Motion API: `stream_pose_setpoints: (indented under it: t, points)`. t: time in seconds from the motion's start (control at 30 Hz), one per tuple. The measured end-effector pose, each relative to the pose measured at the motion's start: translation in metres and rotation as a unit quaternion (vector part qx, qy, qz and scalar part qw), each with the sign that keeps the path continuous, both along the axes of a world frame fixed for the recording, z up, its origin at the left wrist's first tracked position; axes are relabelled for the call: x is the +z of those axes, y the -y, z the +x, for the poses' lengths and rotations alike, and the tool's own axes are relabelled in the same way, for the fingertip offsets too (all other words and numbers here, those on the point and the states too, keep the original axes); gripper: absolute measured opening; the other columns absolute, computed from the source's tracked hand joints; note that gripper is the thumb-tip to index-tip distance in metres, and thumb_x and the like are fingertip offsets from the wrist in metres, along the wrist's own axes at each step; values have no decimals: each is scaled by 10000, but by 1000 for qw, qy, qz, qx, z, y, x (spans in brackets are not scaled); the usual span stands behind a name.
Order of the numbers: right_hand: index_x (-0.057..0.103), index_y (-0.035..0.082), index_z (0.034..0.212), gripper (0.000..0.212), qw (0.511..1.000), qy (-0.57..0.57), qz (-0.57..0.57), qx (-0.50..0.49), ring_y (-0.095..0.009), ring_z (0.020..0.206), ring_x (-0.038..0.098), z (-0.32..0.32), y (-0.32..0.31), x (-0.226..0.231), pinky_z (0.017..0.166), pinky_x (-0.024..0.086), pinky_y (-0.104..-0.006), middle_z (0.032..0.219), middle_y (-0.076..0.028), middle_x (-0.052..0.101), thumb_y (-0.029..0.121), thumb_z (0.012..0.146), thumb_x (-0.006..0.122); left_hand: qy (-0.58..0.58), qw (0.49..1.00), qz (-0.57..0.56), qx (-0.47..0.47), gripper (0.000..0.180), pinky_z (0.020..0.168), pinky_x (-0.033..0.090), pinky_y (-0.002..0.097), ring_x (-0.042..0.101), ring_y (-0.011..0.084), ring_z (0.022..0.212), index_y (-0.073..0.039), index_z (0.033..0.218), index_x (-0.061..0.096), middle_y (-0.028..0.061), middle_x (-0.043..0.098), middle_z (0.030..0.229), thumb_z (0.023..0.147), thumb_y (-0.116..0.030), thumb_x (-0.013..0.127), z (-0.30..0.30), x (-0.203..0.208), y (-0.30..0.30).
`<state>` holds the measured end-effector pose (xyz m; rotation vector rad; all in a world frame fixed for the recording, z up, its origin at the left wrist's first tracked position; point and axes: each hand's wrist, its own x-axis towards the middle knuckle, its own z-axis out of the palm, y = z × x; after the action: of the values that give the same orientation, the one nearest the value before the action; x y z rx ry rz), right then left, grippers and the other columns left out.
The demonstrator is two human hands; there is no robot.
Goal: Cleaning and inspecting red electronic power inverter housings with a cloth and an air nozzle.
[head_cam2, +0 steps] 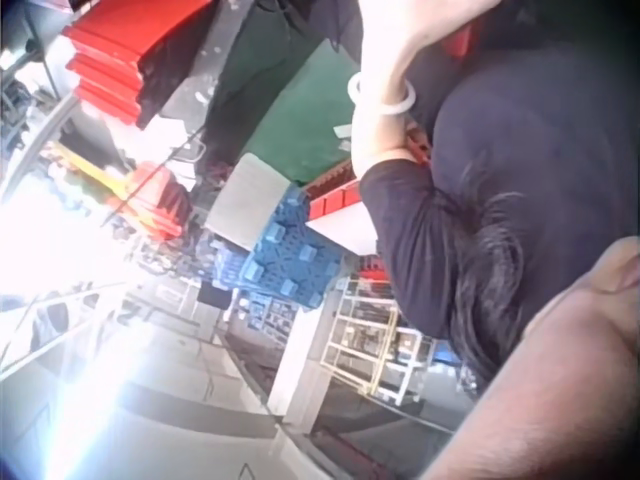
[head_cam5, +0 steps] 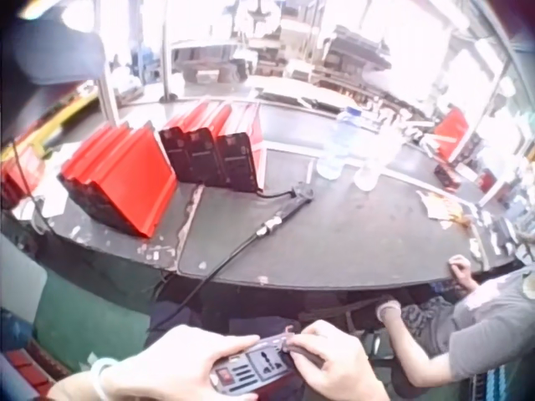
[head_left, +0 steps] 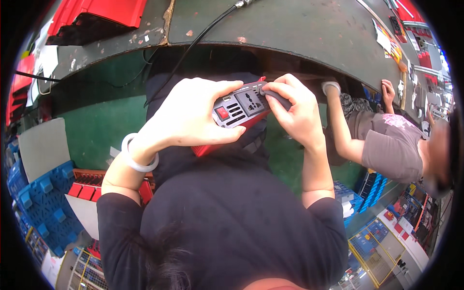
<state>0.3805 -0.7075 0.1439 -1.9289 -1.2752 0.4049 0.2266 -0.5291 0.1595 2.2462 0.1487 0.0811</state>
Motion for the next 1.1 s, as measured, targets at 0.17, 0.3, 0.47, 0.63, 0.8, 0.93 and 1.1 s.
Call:
stream_pose_setpoints:
  t: [0.17,0.3,0.47,0.63,0.8,0.93,1.1]
  points:
    - [646,13,938,158,998,46,-32,19,-269,704,611,-4,-3,4,632,494,-331,871,-107,596,11,780,635,0,1000,9,2,663,709,517,309,666,276,711,17,1158,609,172,674,840,605,-321,750,-2,-3,-2]
    - [647,14,941,163,998,52,-19,29,-276,710,601,-5,-4,2,635,487,-341,856,-108,583,2,779,628,4,1000,6,3,659,704,517,307,664,275,705,17,1157,610,172,675,844,608,-320,747,-4,-5,-3]
    - [657,2,980,219,992,49,-90,69,-221,704,576,4,6,9,610,459,-298,846,-96,566,-57,774,614,-7,1000,-8,-3,655,719,524,311,673,290,749,22,1157,608,179,678,874,614,-321,741,-7,-9,-3]
    - [657,1,919,163,997,49,-38,41,-278,742,593,-5,-2,3,649,480,-350,831,-112,567,-20,761,625,8,1000,0,-12,653,742,527,319,675,299,789,25,1156,606,185,677,903,616,-314,745,-5,-10,-2]
    - [659,-7,967,224,993,80,-53,65,-243,700,578,-1,3,6,612,465,-312,840,-105,563,-62,755,619,12,1000,1,-18,647,740,527,319,676,301,789,28,1154,604,188,676,901,619,-305,749,-6,-10,-2]
    - [657,-7,965,225,994,76,-49,68,-244,698,577,0,1,3,609,466,-315,838,-106,565,-62,750,623,6,1000,-6,-20,646,742,527,320,676,303,793,29,1150,605,191,674,899,616,-305,749,-4,-8,-2]
    - [652,-6,945,216,996,66,-28,57,-243,682,575,-3,1,2,591,461,-309,829,-108,567,-69,740,622,11,999,-1,-30,645,744,529,326,678,308,808,27,1150,606,199,673,903,613,-302,745,-3,-8,-2]
